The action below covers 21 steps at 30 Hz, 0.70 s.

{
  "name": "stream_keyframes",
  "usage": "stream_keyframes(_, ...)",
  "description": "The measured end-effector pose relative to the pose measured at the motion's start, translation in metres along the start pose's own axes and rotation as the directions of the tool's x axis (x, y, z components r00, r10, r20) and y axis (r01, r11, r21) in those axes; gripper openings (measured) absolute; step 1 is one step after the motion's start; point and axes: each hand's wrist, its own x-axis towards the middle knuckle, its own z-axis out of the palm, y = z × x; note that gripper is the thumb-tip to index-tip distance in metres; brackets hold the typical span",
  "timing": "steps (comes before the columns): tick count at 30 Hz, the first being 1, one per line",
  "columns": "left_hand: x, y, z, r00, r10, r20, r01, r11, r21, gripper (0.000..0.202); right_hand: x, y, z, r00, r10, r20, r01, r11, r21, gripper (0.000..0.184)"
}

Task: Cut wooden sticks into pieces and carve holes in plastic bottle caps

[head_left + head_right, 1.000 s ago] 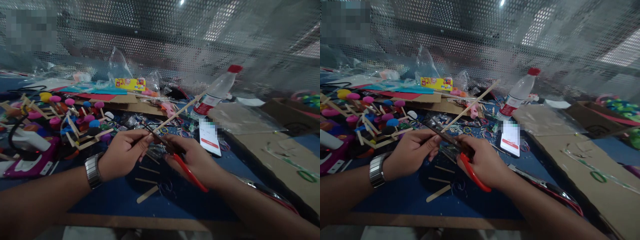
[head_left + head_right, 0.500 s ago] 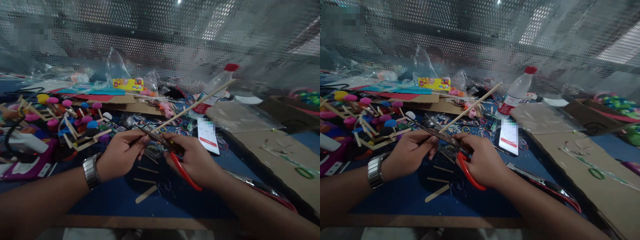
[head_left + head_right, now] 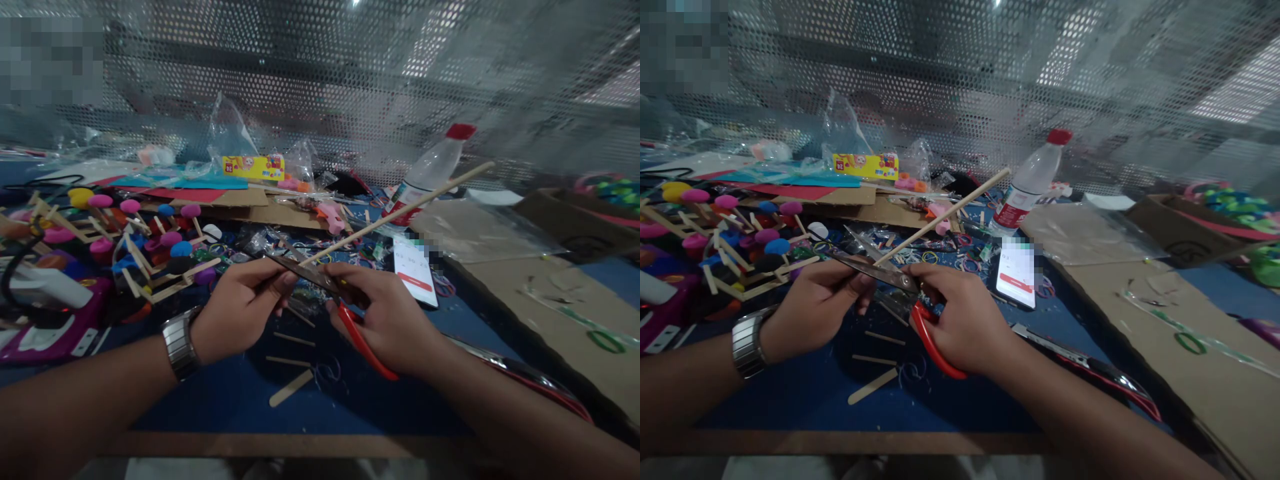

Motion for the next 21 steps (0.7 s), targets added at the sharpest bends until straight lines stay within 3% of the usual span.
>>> stream_keyframes(8,0.0014,0.0027,-0.0006,1.0,0.023,-0.007,-0.023,1.0,0.021,0.034,0.0012,-0.0015,-0.0001,1.0,0.0,-0.017,0.0,1.0,-0.018,0.031)
stream_keyframes(16,-0.0015,-0.0011,0.0019,1.0,-0.004,-0.026,0.002,0.997,-0.071,0.024,-0.0006,0.0006,0.0016,0.998,-0.06,-0.033,0.059,0.998,-0.018,0.032)
stream_keyframes(21,-0.0008,0.0005,0.0016,1.0,0.019,-0.008,-0.02,0.999,-0.044,0.031,-0.0008,-0.0001,0.0016,0.999,-0.031,-0.04,0.03,0.999,-0.021,0.037)
